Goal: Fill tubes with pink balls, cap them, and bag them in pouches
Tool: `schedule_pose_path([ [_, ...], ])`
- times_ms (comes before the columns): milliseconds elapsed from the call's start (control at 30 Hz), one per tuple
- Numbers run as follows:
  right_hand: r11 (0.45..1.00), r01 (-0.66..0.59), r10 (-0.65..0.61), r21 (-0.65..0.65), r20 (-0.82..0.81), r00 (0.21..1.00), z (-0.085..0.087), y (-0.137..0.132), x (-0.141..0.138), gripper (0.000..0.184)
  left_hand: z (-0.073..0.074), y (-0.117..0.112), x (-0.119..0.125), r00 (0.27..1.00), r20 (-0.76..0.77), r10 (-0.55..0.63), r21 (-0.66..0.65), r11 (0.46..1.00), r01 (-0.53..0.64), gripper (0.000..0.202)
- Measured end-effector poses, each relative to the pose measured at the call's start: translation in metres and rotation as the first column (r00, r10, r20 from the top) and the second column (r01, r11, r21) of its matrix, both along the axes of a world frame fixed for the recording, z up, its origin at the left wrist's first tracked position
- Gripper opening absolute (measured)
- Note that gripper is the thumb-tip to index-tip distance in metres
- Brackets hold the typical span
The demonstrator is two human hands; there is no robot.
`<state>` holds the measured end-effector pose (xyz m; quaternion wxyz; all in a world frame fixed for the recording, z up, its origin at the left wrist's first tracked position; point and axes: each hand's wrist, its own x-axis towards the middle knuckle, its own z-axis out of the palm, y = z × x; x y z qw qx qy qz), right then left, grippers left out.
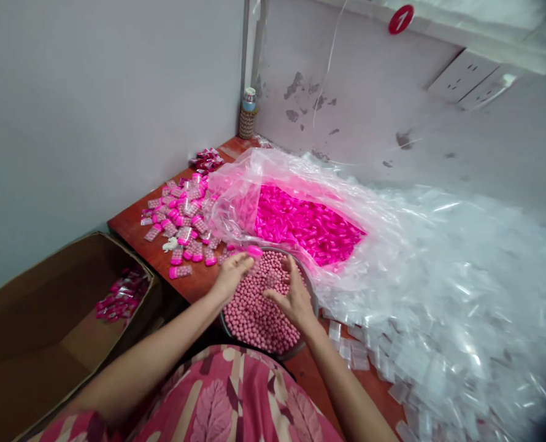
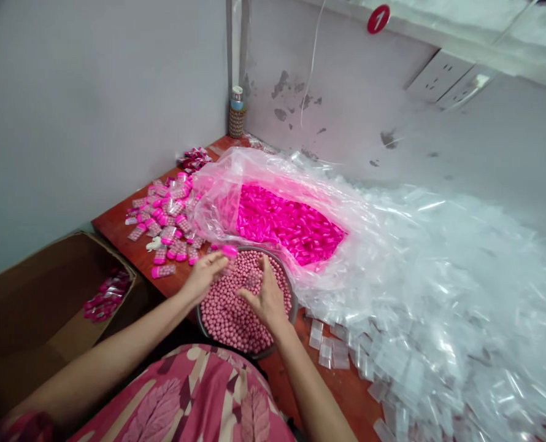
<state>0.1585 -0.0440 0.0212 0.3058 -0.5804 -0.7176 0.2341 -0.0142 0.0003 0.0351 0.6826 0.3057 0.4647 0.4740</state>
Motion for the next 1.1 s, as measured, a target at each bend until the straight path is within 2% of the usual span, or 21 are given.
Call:
schedule_pose_path([
  [100,0.982,0.134,-0.133,-0.133,0.014,0.991,-0.015,0.006,0.015,0.049,0.002,0.054,-0.043,0.967,-0.089,0.238,0.099,0.968,-0.229,0.025],
  [200,0.955,0.186,-0.155,-0.231,0.146,0.977,-0.031,0.007,0.020,0.031,0.001,0.116,-0.089,0.857,-0.271,0.438,0.290,0.886,-0.361,0.023],
  [267,0.942,0.211,-0.165,-0.261,0.187,0.968,-0.038,0.007,0.016,0.029,0.001,0.146,-0.112,0.754,-0.393,0.526,0.438,0.828,-0.350,0.028],
  [333,0.931,0.235,-0.184,-0.278,0.198,0.963,-0.044,0.007,0.009,0.030,0.002,0.159,-0.123,0.668,-0.502,0.549,0.532,0.805,-0.262,0.037],
  [433,0.915,0.265,-0.221,-0.303,0.171,0.960,-0.052,0.009,0.002,0.029,0.002,0.143,-0.115,0.604,-0.635,0.482,0.564,0.823,-0.063,0.042],
  [567,0.905,0.260,-0.264,-0.338,0.036,0.964,-0.060,0.015,0.002,0.020,-0.009,0.084,-0.069,0.629,-0.726,0.278,0.494,0.847,0.197,0.036],
  [667,0.901,0.206,-0.274,-0.382,-0.132,0.953,-0.063,0.018,0.005,0.019,-0.024,0.041,-0.030,0.655,-0.753,0.067,0.415,0.820,0.393,0.034],
  [733,0.900,0.161,-0.280,-0.405,-0.255,0.925,-0.060,0.017,0.007,0.021,-0.033,0.018,-0.008,0.669,-0.740,-0.071,0.351,0.807,0.474,0.038],
  [833,0.904,0.065,-0.256,-0.422,-0.415,0.873,-0.051,0.012,0.011,0.024,-0.042,-0.003,0.014,0.723,-0.640,-0.260,0.256,0.815,0.520,0.038],
  [967,0.921,-0.069,-0.164,-0.384,-0.542,0.824,-0.028,0.006,0.021,0.033,-0.043,-0.014,0.024,0.838,-0.304,-0.454,0.134,0.850,0.509,0.029],
  [1033,0.933,-0.147,-0.056,-0.328,-0.536,0.842,-0.016,0.004,0.027,0.036,-0.040,-0.014,0.023,0.833,-0.157,-0.531,0.064,0.836,0.545,0.028],
  [1100,0.925,-0.229,0.056,-0.303,-0.487,0.872,-0.005,0.003,0.031,0.032,-0.035,-0.011,0.020,0.799,-0.107,-0.592,0.050,0.799,0.599,0.027],
])
